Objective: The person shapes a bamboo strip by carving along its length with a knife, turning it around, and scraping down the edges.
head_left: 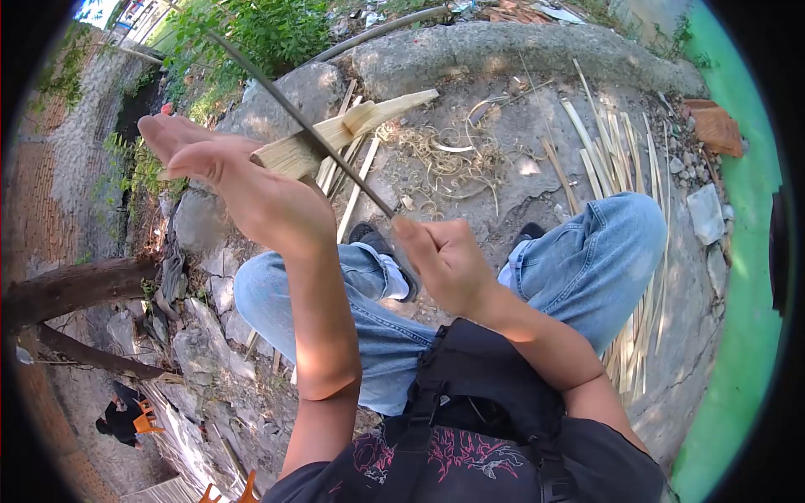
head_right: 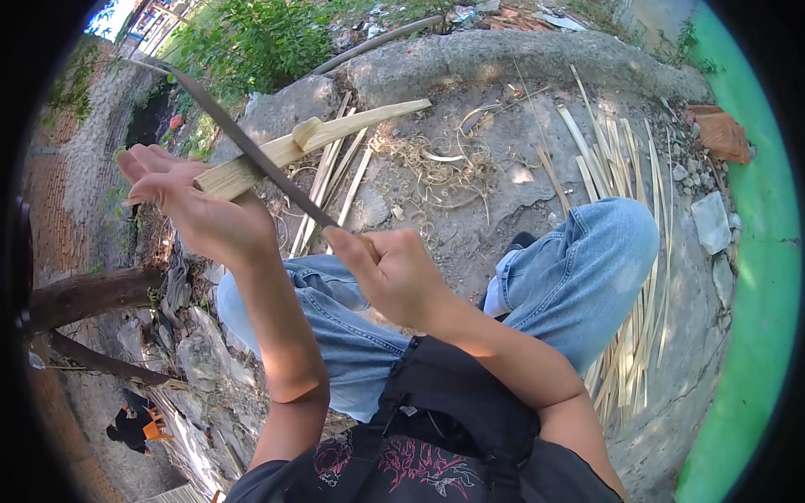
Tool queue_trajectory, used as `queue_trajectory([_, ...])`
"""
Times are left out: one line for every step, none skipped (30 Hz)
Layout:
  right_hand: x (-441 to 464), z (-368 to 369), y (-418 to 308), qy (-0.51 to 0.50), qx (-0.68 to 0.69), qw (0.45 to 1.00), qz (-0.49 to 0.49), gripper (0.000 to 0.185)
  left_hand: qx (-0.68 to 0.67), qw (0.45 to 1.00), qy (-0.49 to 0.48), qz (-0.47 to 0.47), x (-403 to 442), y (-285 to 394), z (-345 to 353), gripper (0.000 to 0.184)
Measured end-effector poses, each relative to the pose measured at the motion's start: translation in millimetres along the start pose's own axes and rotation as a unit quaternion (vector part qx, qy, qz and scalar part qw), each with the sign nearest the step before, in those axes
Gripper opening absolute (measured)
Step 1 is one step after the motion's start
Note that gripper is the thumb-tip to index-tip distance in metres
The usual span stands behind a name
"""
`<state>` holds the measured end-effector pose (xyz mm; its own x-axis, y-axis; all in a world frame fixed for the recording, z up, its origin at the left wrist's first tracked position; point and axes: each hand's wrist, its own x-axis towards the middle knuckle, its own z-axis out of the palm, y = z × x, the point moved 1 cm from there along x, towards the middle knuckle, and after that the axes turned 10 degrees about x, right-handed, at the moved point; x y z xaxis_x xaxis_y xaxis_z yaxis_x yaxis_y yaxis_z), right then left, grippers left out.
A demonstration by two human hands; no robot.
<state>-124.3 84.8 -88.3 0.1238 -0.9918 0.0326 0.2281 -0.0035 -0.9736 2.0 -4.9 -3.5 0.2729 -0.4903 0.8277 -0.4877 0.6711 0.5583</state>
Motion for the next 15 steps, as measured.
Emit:
queue_trajectory([1.6, -2.0, 2.2, 0.009, -0.009, 1.0, 0.015, 0.067, 0.03, 0.999, -0.022, 0.028, -0.7, -5.3, -3.3, 0.055])
queue_trajectory([6.8, -4.9, 6.8, 0.016, -0.021, 0.999, 0.023, 0.068, 0.013, 1.0, -0.022, 0.003, 2.5, -8.1, -5.4, 0.056])
queue_trajectory([12.0, -6.4, 8.7, 0.02, -0.032, 0.999, 0.033, 0.068, -0.003, 1.0, -0.022, -0.021, 7.1, -7.9, -6.5, 0.057])
queue_trajectory([12.4, -5.3, 10.2, 0.027, -0.038, 0.998, 0.051, 0.068, -0.023, 0.999, -0.005, -0.039, 8.4, -6.2, -6.7, 0.054])
queue_trajectory([8.3, -3.6, 9.2, 0.033, -0.018, 0.996, 0.085, 0.069, -0.039, 0.997, 0.007, -0.06, 8.6, -3.0, -6.3, 0.052])
queue_trajectory([7.8, -0.9, -1.9, 0.025, -0.008, 0.999, 0.043, 0.069, -0.063, 0.995, 0.026, -0.073, 13.3, -2.4, -0.2, 0.049])
queue_trajectory([2.0, 2.7, -11.0, 0.014, -0.001, 1.0, 0.003, 0.069, -0.056, 0.996, 0.022, -0.065, 15.9, -1.4, 5.2, 0.051])
queue_trajectory([-5.6, 5.5, -12.8, 0.002, 0.008, 1.0, -0.028, 0.069, -0.044, 0.997, 0.016, -0.064, 13.2, 0.6, 6.1, 0.053])
queue_trajectory([-4.5, -0.6, 4.2, 0.008, 0.0, 1.0, 0.002, 0.068, -0.031, 0.997, 0.003, -0.066, 8.2, 2.6, 4.1, 0.056])
queue_trajectory([6.7, -14.8, 30.4, 0.016, -0.012, 1.0, 0.022, 0.068, -0.01, 0.999, -0.017, -0.044, 5.6, 0.7, 1.3, 0.06])
queue_trajectory([16.6, -24.4, 41.9, 0.022, -0.027, 0.999, 0.035, 0.068, 0.006, 0.999, -0.031, -0.017, 5.5, -4.2, -2.2, 0.063])
queue_trajectory([19.5, -22.2, 35.3, 0.028, -0.023, 0.998, 0.042, 0.068, 0.024, 0.999, -0.042, 0.011, 6.0, -5.9, -3.8, 0.066])
queue_trajectory([19.6, -13.6, 25.5, 0.033, -0.016, 0.998, 0.051, 0.068, -0.055, 0.993, 0.012, -0.106, 13.6, 3.7, -0.8, 0.059])
queue_trajectory([11.7, -4.1, 16.4, 0.041, -0.004, 0.997, 0.07, 0.067, -0.035, 0.995, -0.004, -0.092, 10.2, 2.6, -6.2, 0.057])
queue_trajectory([8.6, -0.1, 2.1, 0.028, -0.008, 0.999, 0.031, 0.068, -0.02, 0.997, -0.015, -0.07, 10.1, -4.4, -7.9, 0.056])
